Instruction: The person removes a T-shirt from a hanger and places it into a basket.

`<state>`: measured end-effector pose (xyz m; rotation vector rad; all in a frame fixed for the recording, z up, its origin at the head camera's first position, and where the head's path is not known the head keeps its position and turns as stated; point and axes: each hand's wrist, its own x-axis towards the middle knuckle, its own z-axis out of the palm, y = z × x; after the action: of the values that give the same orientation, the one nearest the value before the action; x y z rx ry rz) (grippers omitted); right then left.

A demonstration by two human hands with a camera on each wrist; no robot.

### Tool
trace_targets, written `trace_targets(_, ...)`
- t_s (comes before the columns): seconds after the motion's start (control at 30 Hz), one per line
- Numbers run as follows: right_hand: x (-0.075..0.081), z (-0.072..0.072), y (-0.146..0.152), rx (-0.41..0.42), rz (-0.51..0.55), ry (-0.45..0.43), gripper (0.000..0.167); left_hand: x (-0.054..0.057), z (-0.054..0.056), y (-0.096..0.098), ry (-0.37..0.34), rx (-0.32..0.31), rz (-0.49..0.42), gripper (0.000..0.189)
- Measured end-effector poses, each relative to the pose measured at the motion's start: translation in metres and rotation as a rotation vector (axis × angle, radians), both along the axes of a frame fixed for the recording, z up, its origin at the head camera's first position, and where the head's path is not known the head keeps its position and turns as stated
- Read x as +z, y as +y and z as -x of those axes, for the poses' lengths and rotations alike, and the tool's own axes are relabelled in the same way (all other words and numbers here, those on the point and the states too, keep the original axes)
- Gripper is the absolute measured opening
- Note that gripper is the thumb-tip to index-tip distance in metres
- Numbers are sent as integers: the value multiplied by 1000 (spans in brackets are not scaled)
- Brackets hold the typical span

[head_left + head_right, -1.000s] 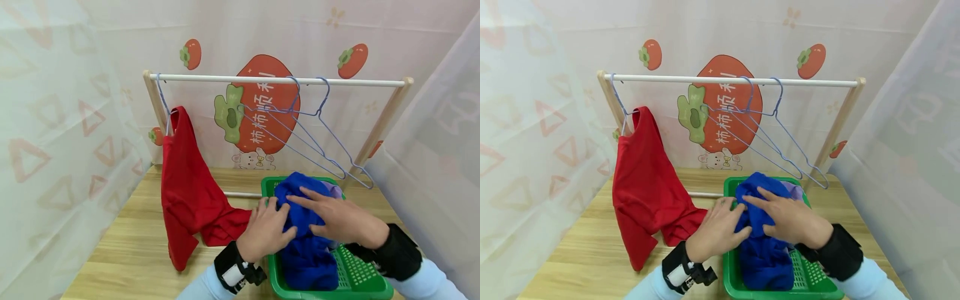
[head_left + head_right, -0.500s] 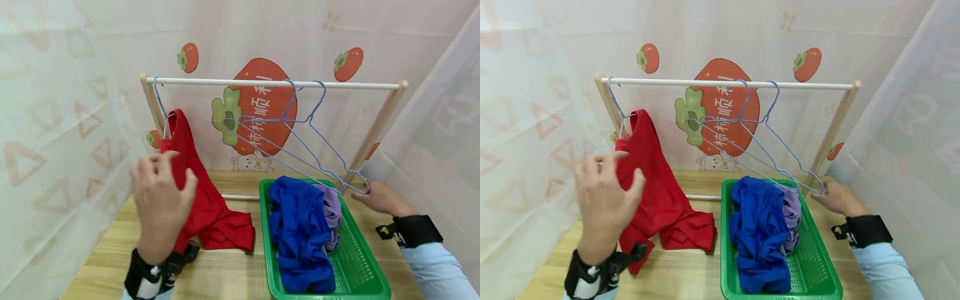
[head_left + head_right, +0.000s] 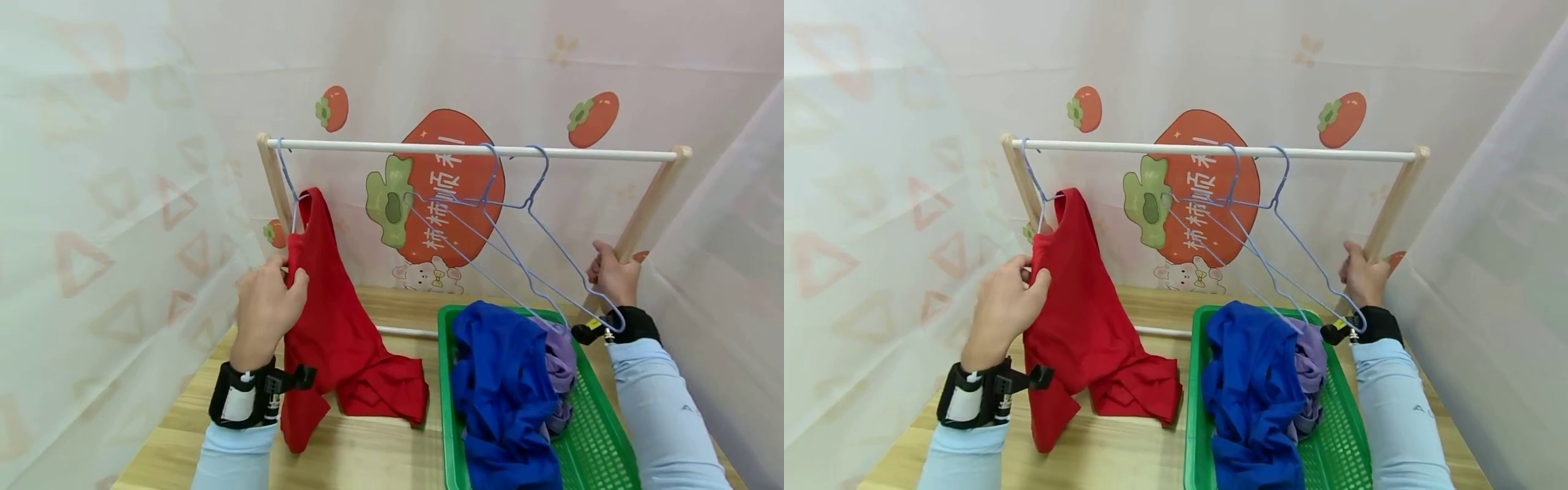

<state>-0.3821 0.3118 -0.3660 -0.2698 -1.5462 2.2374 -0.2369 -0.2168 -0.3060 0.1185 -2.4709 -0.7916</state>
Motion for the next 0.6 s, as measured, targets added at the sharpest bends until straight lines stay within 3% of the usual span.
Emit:
trace_targets(0.07,-7,6,0,-79,33,-30,18,-3,6,-1,-10,-37,-31,33)
trace_targets(0.17,-17,11,2,-186,-82,-97,29,-7,13,0,31,-57,-75,31)
trace_targets(0.23,-18,11,-1,-233,-162,-124,26,-8,17,2,79,-58,-99,27)
trace_targets(0.33,-19,14,-6,-258,-194,-131,16,-6,18,7,136,-53,-120,26)
trace_targets(0.47,-19,19,-8,-275,-197,-99,15,10,12,14,148,-65,-113,29)
trace_targets(0.6,-18,23,-7,-318,-151,-56,11,26,-5,24,131,-117,-107,30)
